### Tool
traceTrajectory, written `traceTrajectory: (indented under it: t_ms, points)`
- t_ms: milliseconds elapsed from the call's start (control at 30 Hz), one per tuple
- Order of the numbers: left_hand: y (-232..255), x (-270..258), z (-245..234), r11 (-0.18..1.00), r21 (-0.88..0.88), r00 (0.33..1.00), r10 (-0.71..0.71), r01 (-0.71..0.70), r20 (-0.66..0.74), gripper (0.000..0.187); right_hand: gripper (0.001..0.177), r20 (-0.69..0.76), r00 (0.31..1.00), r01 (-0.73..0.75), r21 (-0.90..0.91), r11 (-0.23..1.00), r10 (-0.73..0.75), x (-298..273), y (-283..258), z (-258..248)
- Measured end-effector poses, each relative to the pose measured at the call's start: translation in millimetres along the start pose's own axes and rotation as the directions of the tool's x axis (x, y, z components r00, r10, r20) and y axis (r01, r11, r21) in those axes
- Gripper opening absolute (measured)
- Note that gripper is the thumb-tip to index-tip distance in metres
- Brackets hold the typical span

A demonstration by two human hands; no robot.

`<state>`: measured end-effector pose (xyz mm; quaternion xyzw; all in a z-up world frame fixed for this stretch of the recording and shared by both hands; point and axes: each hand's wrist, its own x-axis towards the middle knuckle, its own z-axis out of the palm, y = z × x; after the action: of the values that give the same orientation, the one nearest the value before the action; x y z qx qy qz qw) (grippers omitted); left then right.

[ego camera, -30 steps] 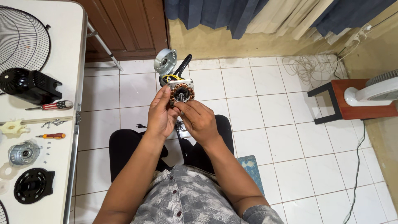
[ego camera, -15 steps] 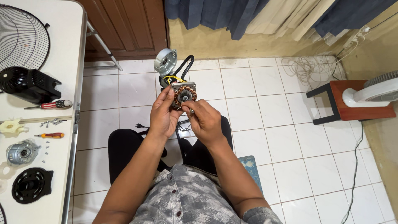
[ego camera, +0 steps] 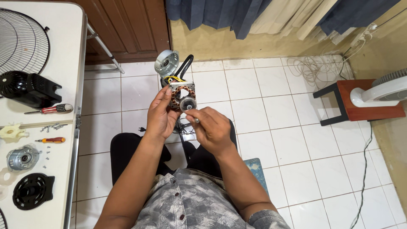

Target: The person disassembles a pedestal fan motor using a screwdriver. They remove screws from the motor housing, separate the casing halves, and extract the rotor and stator components, placing parts on the nearby table.

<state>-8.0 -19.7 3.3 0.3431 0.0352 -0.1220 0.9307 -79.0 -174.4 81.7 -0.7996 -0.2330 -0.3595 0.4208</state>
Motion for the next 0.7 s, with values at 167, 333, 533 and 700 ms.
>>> traceTrajectory:
  t_ms: [167,333,533,700]
  points:
    - [4,1,-1,0.999,0.032,1.000,-0.026,0.026,-0.004,0.038,0.007,-0.110,0.980,-0.147,0.148,0.978,0.164,-8,6,-9]
    - [8,0,-1,0.998,0.031,0.999,-0.049,0.048,0.020,0.038,0.020,-0.215,0.839,-0.296,0.591,0.751,0.500,-12,27,-12]
    - [15,-4,-11,0.996,0.078,0.998,-0.056,0.053,0.043,0.044,0.025,-0.147,0.696,-0.338,0.797,0.501,0.703,-8,46,-12]
    - [20,-7,-27,0.994,0.107,0.991,0.016,-0.030,0.134,0.051,0.023,-0.021,0.618,-0.312,0.911,0.269,0.786,-12,61,0]
